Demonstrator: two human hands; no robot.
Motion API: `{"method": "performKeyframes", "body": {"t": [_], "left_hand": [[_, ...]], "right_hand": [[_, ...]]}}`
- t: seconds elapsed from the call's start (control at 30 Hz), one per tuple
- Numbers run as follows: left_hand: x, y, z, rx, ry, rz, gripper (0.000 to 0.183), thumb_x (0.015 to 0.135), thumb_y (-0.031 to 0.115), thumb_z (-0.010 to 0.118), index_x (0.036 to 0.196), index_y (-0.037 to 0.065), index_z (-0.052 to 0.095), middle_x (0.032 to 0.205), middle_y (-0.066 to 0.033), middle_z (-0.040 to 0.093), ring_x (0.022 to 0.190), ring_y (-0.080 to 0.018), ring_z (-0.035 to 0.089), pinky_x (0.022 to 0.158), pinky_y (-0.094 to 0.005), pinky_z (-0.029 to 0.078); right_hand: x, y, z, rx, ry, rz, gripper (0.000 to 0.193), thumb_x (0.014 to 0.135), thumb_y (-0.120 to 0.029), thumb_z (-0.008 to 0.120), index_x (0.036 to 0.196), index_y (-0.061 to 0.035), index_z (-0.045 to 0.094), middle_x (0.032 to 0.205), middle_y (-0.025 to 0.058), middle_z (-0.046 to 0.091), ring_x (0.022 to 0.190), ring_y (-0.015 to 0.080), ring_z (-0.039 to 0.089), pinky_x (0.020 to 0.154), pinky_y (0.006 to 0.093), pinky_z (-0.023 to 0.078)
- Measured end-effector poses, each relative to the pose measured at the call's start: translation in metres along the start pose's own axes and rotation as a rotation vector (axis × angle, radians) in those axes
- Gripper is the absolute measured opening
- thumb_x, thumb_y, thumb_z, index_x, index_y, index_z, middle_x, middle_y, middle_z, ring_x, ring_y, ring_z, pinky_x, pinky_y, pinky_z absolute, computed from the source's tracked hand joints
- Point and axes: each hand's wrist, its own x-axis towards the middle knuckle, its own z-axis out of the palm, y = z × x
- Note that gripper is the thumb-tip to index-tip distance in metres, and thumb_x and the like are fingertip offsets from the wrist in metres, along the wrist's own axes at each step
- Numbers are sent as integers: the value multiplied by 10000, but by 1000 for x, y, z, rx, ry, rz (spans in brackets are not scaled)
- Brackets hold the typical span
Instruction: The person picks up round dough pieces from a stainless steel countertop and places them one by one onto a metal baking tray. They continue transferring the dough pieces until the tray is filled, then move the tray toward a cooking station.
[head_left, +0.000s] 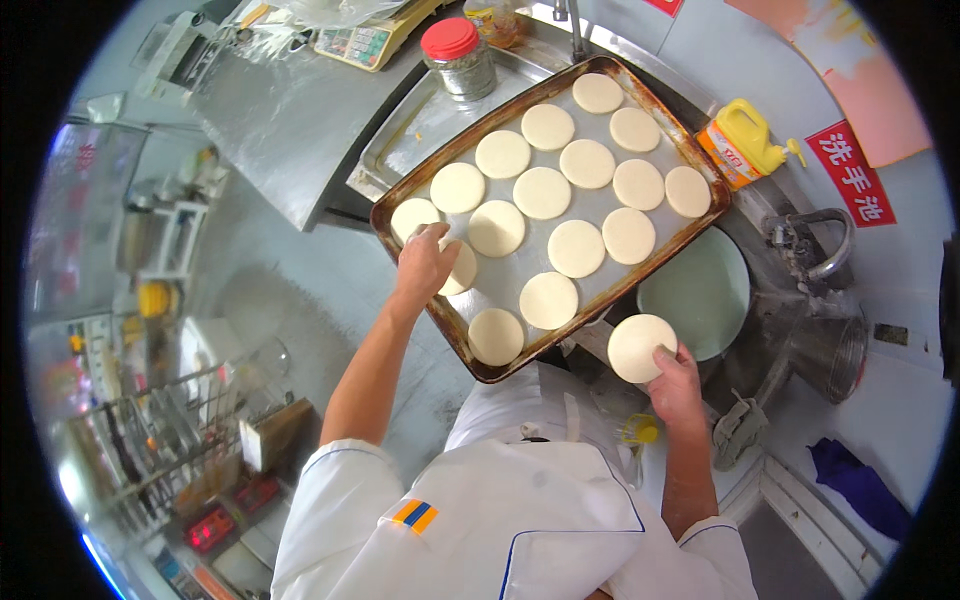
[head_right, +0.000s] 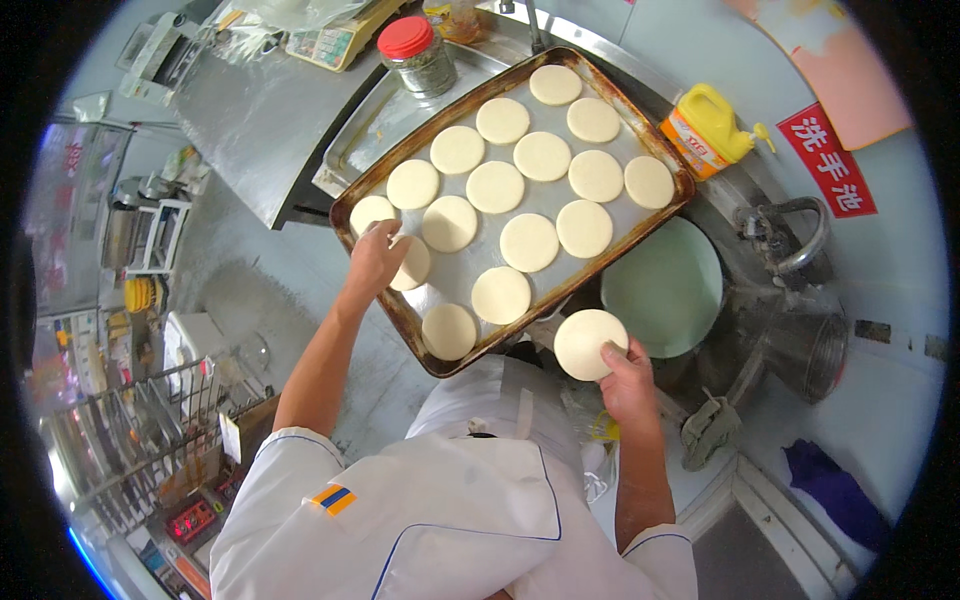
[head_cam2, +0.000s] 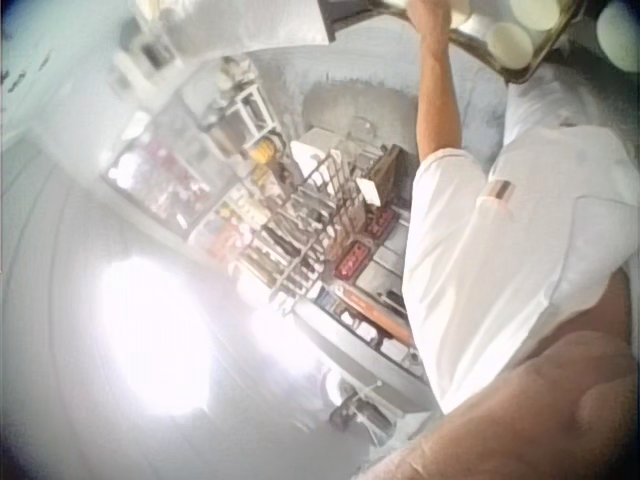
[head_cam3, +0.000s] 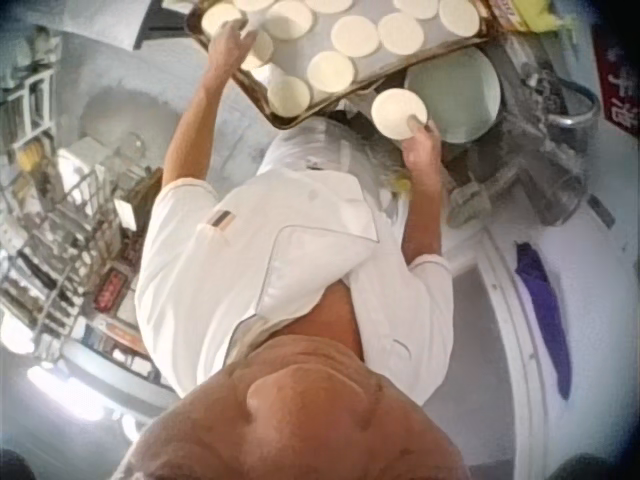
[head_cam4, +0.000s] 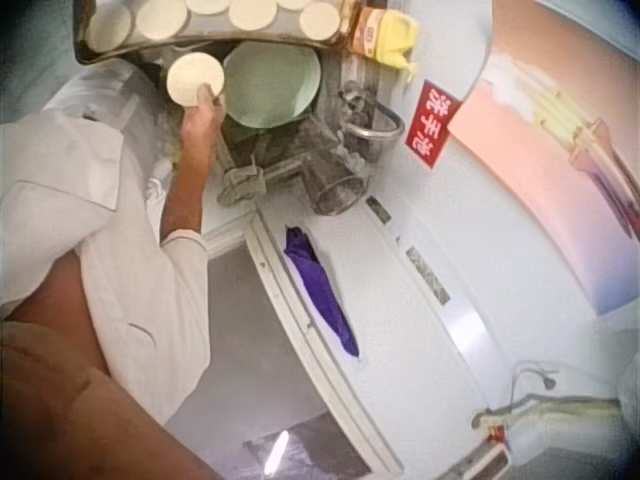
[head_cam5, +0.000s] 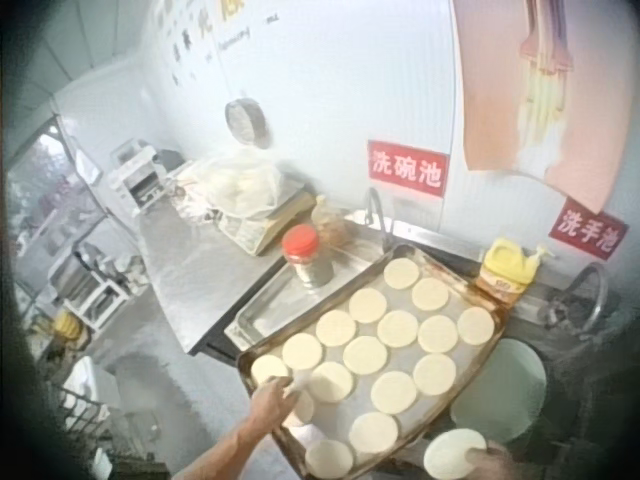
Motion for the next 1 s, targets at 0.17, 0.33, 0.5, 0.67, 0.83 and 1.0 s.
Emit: {"method": "performKeyframes", "body": {"t": [0.17,0.33,0.5,0.67,0.83,1.0], "left_hand": [[38,24,28,-79,-65,102,439,874,256,693,1207,-30,672,1156,-243,678,980,-374,677,873,-447,532],[65,45,49,-38,-108,203,442,874,259,690,1216,-19,669,1174,-241,676,1011,-395,669,894,-462,527],[93,76,72,-74,-141,223,415,863,243,693,1183,-20,673,1155,-251,676,1046,-409,657,920,-468,517],[127,101,91,17,-118,234,371,862,209,672,1157,-15,675,1148,-245,668,1059,-408,646,931,-478,518],[166,115,92,348,14,392,291,861,177,627,1087,6,691,1124,-217,669,1126,-382,613,959,-470,511],[186,129,92,482,-20,122,431,826,291,671,1150,7,669,1210,-202,653,1183,-354,600,1010,-443,496]], "right_hand": [[-8,18,31,-5,12,-14,417,928,-106,651,1314,27,564,1239,157,666,1116,280,671,973,446,538],[-19,33,41,27,75,6,396,937,-83,638,1309,35,568,1244,156,665,1127,280,662,1000,435,517],[-28,38,33,52,122,-9,407,933,-101,656,1310,28,572,1252,151,662,1120,275,659,1009,424,503],[-28,37,13,112,166,-22,403,916,-68,675,1296,19,576,1238,138,667,1123,261,658,1003,415,514],[-23,33,-12,186,168,-25,388,911,-49,690,1279,7,581,1216,130,670,1128,260,657,998,413,529],[-18,29,-33,173,205,12,368,923,-53,683,1274,1,584,1229,126,665,1135,257,655,1013,427,527]]}}
